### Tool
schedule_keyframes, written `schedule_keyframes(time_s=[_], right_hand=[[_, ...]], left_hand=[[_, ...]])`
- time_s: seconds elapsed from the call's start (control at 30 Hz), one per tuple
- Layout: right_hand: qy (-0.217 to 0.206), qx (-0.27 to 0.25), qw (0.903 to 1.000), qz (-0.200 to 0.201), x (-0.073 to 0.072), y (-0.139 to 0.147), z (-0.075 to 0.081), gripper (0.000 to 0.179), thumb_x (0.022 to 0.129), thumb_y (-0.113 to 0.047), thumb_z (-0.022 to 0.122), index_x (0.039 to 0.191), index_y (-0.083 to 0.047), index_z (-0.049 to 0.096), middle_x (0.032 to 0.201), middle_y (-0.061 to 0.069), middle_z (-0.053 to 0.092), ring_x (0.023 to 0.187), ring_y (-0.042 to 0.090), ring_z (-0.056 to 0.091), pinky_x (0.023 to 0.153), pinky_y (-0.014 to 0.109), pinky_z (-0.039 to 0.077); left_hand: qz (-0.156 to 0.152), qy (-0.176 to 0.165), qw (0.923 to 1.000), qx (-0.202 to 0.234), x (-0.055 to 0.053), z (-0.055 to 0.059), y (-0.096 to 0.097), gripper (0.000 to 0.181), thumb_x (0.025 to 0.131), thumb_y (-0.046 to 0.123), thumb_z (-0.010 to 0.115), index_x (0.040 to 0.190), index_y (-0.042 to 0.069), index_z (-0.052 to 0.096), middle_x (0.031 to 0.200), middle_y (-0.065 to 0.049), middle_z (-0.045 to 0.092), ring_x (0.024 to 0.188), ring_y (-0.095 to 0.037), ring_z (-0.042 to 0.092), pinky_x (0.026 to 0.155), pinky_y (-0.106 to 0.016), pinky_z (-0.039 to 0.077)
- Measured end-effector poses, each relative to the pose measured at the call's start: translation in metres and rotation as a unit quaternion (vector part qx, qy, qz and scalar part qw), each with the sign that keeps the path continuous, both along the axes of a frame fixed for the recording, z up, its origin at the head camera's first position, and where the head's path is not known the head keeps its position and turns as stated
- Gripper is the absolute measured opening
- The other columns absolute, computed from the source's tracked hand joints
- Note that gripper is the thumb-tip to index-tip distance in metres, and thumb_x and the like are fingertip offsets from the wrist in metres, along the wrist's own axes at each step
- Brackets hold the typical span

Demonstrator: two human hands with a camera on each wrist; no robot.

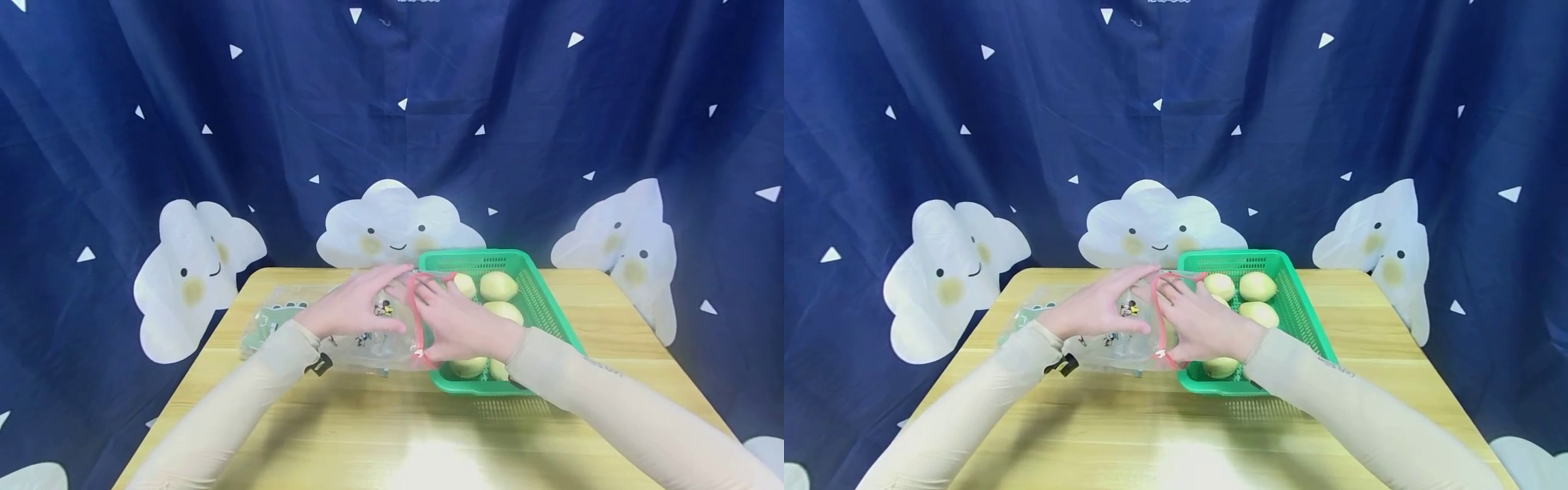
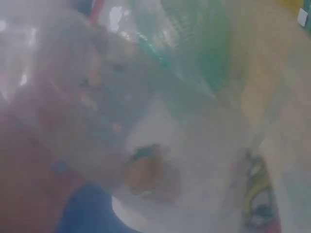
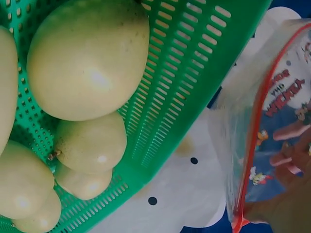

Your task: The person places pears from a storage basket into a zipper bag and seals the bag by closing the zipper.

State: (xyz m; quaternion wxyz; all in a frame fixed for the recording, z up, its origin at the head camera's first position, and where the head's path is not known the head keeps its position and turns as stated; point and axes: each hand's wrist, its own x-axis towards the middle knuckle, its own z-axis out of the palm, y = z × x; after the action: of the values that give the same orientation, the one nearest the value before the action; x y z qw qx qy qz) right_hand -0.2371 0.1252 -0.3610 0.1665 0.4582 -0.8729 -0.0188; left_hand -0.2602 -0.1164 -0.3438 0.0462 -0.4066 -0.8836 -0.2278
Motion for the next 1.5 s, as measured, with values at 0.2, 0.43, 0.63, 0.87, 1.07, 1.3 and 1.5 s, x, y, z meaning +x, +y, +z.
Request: schedule_keyframes(time_s=[0.2,0.43,0.63,0.87,1.07,1.3,1.5], right_hand=[[0.029,-0.008,0.9993,0.020,0.001,0.000,0.000,0.126,0.066,-0.078,0.073,0.163,-0.022,0.014,0.158,0.013,0.036,0.144,0.032,0.032,0.098,0.063,0.041],[0.035,-0.020,0.9985,0.038,0.001,0.003,0.000,0.113,0.067,-0.072,0.076,0.157,-0.022,0.031,0.151,0.011,0.041,0.140,0.030,0.036,0.098,0.063,0.039],[0.022,-0.020,0.9976,0.063,0.004,0.009,0.001,0.092,0.076,-0.068,0.074,0.147,-0.016,0.048,0.157,0.012,0.039,0.144,0.033,0.036,0.114,0.057,0.033],[0.016,-0.071,0.9904,0.118,0.004,0.015,0.002,0.041,0.090,-0.031,0.072,0.125,-0.013,0.063,0.145,0.006,0.056,0.136,0.027,0.049,0.115,0.045,0.039],[0.053,-0.102,0.9848,0.130,0.005,0.026,0.002,0.022,0.089,-0.006,0.059,0.105,-0.014,0.072,0.110,-0.001,0.071,0.113,0.021,0.061,0.102,0.038,0.048],[0.047,-0.120,0.9871,0.095,0.009,0.037,0.006,0.017,0.094,-0.017,0.060,0.104,-0.016,0.074,0.105,-0.006,0.072,0.106,0.017,0.061,0.090,0.036,0.048],[0.020,-0.113,0.9921,0.050,0.013,0.050,0.011,0.024,0.101,-0.033,0.055,0.106,-0.020,0.074,0.101,-0.012,0.071,0.099,0.012,0.060,0.083,0.032,0.045]], left_hand=[[0.008,0.027,0.9994,0.018,-0.003,0.000,0.000,0.089,0.079,0.071,0.071,0.152,0.033,0.037,0.152,0.013,0.040,0.137,-0.009,0.043,0.112,-0.042,0.041],[-0.001,0.012,0.9998,0.019,-0.005,-0.006,0.001,0.096,0.077,0.075,0.068,0.156,0.034,0.033,0.156,0.017,0.037,0.143,-0.007,0.039,0.114,-0.042,0.041],[0.010,0.005,0.9997,0.022,-0.006,-0.010,0.001,0.092,0.079,0.076,0.066,0.154,0.031,0.038,0.154,0.014,0.042,0.142,-0.010,0.041,0.115,-0.040,0.039],[0.031,-0.001,0.9985,0.044,-0.007,-0.013,-0.002,0.076,0.082,0.068,0.070,0.148,0.045,0.041,0.149,0.023,0.045,0.139,-0.002,0.042,0.114,-0.036,0.040],[0.041,-0.008,0.9968,0.068,-0.010,-0.014,-0.004,0.069,0.085,0.063,0.071,0.146,0.049,0.041,0.147,0.028,0.045,0.137,0.005,0.041,0.113,-0.030,0.038],[0.054,-0.026,0.9952,0.078,-0.011,-0.018,-0.008,0.069,0.086,0.056,0.073,0.148,0.043,0.044,0.145,0.029,0.046,0.132,0.005,0.045,0.111,-0.033,0.041],[0.051,-0.029,0.9954,0.077,-0.015,-0.020,-0.006,0.071,0.088,0.055,0.072,0.150,0.040,0.042,0.146,0.021,0.048,0.126,-0.004,0.051,0.108,-0.040,0.045]])
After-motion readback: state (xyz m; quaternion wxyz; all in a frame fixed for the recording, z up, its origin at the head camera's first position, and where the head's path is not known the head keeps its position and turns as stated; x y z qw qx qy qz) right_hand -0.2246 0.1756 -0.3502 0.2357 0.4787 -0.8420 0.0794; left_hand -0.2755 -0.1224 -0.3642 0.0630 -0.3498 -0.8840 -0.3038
